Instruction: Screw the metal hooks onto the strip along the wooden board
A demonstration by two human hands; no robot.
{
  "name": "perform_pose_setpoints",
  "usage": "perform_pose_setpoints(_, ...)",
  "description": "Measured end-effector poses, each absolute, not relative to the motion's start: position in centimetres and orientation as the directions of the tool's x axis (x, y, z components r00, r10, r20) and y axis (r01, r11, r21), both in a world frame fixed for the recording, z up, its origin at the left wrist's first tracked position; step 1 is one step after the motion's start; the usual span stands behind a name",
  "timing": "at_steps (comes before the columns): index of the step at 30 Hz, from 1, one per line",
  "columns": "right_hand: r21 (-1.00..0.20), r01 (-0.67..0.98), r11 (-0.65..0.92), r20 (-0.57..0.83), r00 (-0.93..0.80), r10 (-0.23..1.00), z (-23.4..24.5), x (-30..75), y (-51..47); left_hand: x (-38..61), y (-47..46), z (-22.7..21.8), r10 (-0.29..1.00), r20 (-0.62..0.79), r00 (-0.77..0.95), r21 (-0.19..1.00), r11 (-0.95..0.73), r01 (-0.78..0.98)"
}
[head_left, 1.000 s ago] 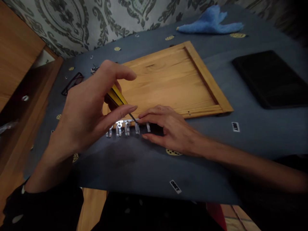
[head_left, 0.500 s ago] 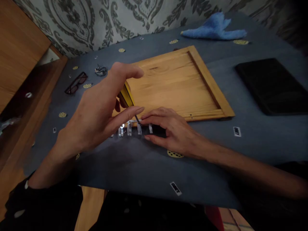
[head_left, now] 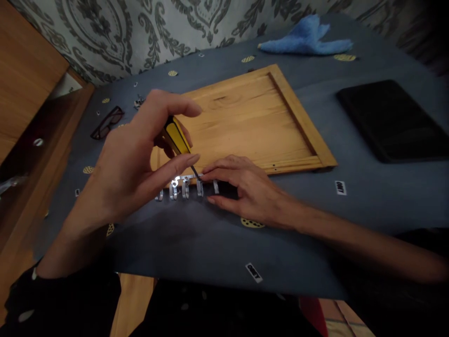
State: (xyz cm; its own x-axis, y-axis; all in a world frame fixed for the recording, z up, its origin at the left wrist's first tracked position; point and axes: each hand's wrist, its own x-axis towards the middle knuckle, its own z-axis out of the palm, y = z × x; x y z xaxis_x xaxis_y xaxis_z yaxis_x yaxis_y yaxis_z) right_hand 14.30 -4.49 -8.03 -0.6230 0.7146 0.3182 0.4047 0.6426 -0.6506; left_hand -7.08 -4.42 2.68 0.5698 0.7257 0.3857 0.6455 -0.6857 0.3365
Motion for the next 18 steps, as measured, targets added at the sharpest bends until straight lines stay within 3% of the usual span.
perform_pose_setpoints(5, -0.646, 0.412, 0.643, 0.319, -0.620, 0.717, -8.05, 14.28, -4.37, -6.55, -4.42, 2.57, 0.690, 0.460, 0.559, 0.191, -0.691, 0.697)
perform_pose_setpoints(10, -0.646, 0.404, 0.648, 0.326, -0.621, 0.713, -8.16, 14.41, -4.40, -7.05, -4.20, 2.82, 0.652, 0.448, 0.612, 0.154, -0.730, 0.666)
perform_pose_setpoints(18, -0.639, 0.399, 0.657, 0.333, -0.626, 0.705, -8.03, 14.39, -4.42, -7.44, -4.56, 3.43, 0.674, 0.422, 0.606, 0.297, -0.734, 0.610)
